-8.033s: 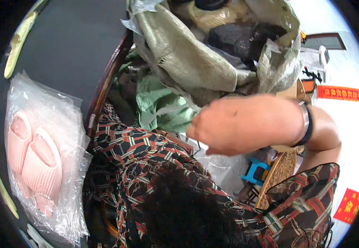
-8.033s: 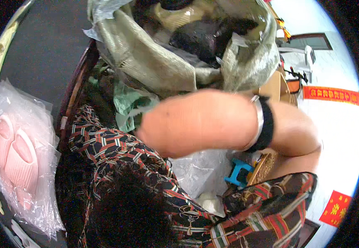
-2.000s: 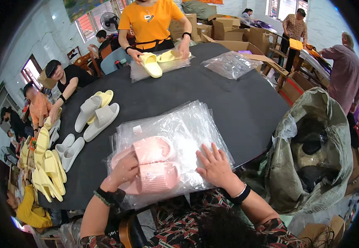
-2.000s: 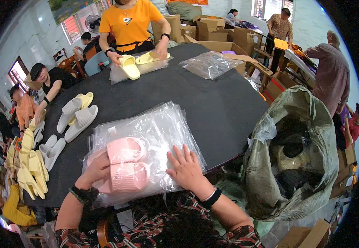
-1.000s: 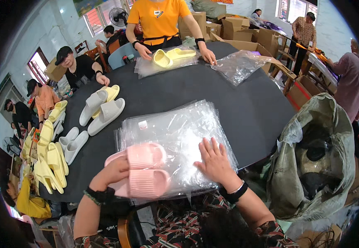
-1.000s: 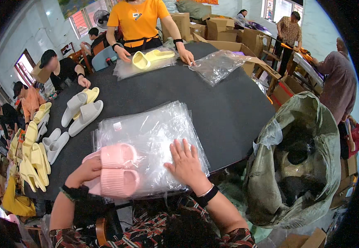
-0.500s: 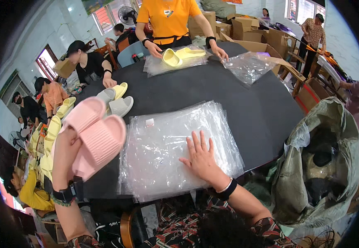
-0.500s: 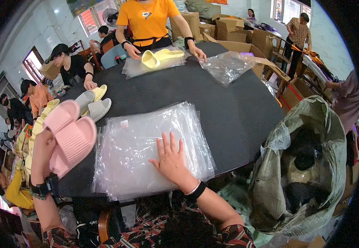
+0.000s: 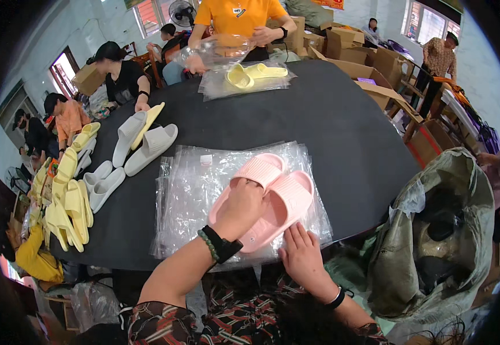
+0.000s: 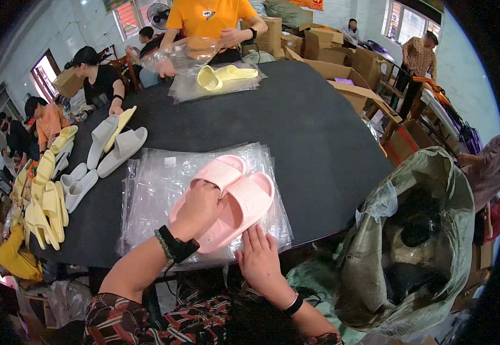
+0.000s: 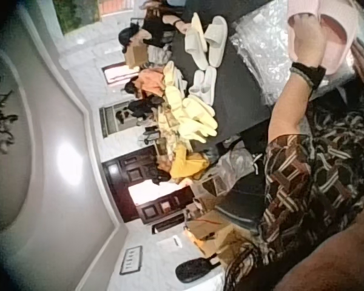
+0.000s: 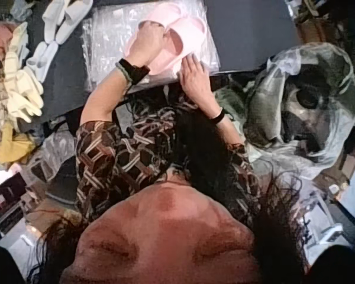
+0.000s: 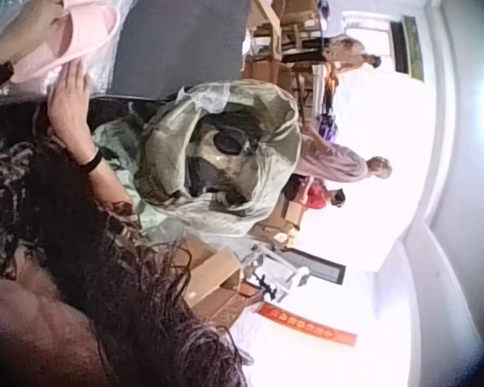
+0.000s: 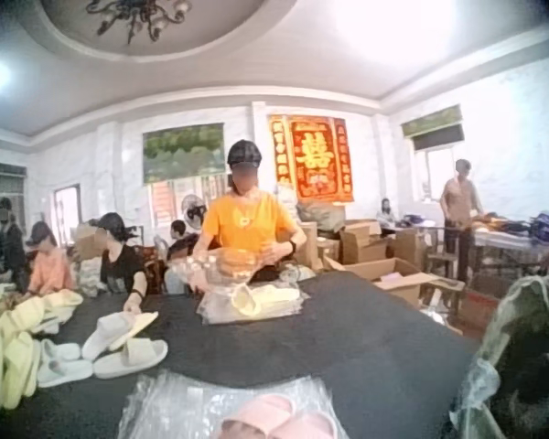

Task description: Packaging various plastic slippers into individual plastic bags at a shared workspace.

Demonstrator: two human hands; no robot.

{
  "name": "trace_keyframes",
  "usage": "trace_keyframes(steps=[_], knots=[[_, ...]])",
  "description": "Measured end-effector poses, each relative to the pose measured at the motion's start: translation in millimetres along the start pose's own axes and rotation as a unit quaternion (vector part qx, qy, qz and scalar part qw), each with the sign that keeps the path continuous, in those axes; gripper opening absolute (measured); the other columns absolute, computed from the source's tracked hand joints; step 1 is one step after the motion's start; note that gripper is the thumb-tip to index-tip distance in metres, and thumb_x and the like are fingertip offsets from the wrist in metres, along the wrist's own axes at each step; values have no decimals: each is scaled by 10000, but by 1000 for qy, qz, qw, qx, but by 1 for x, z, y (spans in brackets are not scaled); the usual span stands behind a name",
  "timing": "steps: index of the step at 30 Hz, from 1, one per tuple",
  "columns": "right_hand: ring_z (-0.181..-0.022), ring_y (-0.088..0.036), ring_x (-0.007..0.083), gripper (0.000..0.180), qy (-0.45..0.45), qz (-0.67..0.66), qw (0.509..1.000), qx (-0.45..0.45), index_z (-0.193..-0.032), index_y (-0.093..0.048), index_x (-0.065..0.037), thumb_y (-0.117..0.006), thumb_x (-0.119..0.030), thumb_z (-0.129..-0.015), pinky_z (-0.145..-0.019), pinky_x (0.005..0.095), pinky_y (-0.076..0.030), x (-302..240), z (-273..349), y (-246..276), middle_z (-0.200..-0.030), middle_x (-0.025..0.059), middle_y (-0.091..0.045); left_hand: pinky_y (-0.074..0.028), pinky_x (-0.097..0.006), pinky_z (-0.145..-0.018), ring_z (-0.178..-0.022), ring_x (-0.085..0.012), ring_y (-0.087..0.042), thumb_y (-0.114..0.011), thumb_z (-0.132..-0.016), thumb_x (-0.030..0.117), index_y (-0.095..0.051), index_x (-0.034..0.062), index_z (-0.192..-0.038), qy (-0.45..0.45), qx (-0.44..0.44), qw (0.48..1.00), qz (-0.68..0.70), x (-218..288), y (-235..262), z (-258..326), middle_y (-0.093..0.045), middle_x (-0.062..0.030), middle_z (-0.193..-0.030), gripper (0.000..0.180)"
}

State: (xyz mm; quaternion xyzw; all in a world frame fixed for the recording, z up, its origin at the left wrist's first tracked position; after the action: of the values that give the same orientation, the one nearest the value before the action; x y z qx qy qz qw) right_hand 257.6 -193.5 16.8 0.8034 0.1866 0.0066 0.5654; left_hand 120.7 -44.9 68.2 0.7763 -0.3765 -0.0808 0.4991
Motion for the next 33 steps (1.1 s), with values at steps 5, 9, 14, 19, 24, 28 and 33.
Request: trace_keyframes(steps=[5,9,14,19,24,28,33], knots=[[-1355,-461,355,513,-21,-9,999,-42,-1301,-559,63,-595,-295,-936,-1100,485,-336,6,1,-2,-1401,219,-540,-513,-490,-787,-797,-395,-663,-631,-883,295,-731,-6,-807,135,-76,986,-66,-75,-16,-8,-691,-216,-818,327],[-1357,-457,359,519,-15,-20,999,-31,-1312,-546,65,-606,-282,-930,-1107,485,-326,7,6,1,-1416,223,-525,-516,-503,-793,-855,-386,-682,-622,-879,305,-747,34,-887,219,-77,952,-198,-159,14,15,-706,-217,-872,299],[-1365,-446,363,528,-14,-30,999,-25,-1321,-540,69,-609,-273,-926,-1111,496,-318,4,5,-1,-1421,228,-519,-520,-513,-798,-891,-401,-680,-613,-880,289,-734,-13,-911,378,-42,899,-218,-199,98,60,-706,-241,-911,327],[-1396,-406,371,542,-21,-1,999,-40,-1340,-521,81,-597,-269,-933,-1125,518,-300,2,5,-8,-1456,241,-478,-518,-501,-755,-811,-401,-672,-628,-851,263,-715,-20,-826,283,-15,942,-179,-104,145,59,-682,-249,-827,297],[-1431,-362,373,575,-34,7,998,-55,-1388,-470,83,-572,-277,-950,-1152,529,-270,4,10,-7,-1490,240,-437,-527,-492,-750,-776,-402,-664,-610,-795,172,-708,-3,-845,34,-53,991,-121,25,94,77,-674,-234,-816,207],[-1437,-355,361,587,-33,20,997,-71,-1414,-443,74,-551,-294,-969,-1169,518,-250,2,9,-10,-1516,233,-407,-529,-486,-763,-850,-376,-652,-623,-756,130,-719,23,-867,118,-125,985,-14,-1,60,107,-681,-199,-851,181],[-1440,-349,357,589,-10,4,997,-75,-1421,-443,54,-555,-308,-970,-1168,514,-250,2,13,-7,-1528,211,-404,-523,-487,-741,-768,-388,-660,-629,-749,166,-727,18,-788,206,-167,961,-73,-51,82,123,-671,-201,-788,182]])
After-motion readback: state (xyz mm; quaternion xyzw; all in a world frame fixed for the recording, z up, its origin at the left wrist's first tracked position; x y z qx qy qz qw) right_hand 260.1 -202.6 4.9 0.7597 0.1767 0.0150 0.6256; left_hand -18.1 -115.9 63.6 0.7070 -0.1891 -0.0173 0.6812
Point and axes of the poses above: each hand's wrist, its own z-axis away from the middle knuckle, its own y-axis out of the back of the hand, x = y × z, the point moved 4 cm from there along -z, towards the middle knuckle
